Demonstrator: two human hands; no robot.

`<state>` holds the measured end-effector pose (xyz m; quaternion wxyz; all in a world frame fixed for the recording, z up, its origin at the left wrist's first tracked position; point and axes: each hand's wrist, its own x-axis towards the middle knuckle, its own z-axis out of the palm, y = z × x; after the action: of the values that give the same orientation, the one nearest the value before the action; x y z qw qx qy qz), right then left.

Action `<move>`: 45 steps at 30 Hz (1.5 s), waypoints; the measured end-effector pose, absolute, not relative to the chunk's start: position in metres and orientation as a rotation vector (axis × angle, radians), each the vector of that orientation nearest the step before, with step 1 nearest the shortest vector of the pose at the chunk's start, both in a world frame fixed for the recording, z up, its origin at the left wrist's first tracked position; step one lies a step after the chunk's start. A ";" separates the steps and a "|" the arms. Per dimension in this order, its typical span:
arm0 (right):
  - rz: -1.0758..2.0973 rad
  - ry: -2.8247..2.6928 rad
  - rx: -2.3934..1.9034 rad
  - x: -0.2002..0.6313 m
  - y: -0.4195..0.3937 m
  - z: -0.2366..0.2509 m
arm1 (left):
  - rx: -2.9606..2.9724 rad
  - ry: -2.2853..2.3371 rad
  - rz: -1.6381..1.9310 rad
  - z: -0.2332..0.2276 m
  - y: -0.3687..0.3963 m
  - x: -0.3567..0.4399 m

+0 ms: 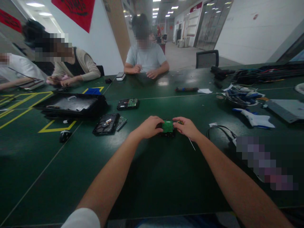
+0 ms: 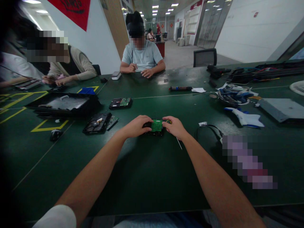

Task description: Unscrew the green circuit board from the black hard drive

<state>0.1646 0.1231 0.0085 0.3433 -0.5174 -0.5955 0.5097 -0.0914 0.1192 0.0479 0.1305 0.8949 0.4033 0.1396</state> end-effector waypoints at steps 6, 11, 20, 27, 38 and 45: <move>1.295 -1.567 -1.374 0.165 0.121 0.010 | 2.593 1.179 0.417 0.049 0.119 -0.091; 1.303 -1.571 -1.373 0.165 0.121 0.011 | 2.586 1.186 0.402 0.048 0.120 -0.091; 1.311 -1.556 -1.369 0.165 0.121 0.010 | 2.582 1.194 0.385 0.052 0.118 -0.090; 1.298 -1.589 -1.355 0.165 0.120 0.013 | 2.527 1.218 0.326 0.060 0.113 -0.092; 1.205 -1.513 -1.375 0.165 0.122 0.009 | 2.549 1.422 0.099 0.049 0.112 -0.099; 1.243 -1.491 -1.349 0.169 0.121 0.016 | 2.567 1.167 0.010 0.057 0.113 -0.107</move>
<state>0.1690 0.1206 0.0155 0.3793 -0.5279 -0.5836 0.4867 -0.1066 0.1132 0.0574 0.1601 0.8987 0.4084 0.0035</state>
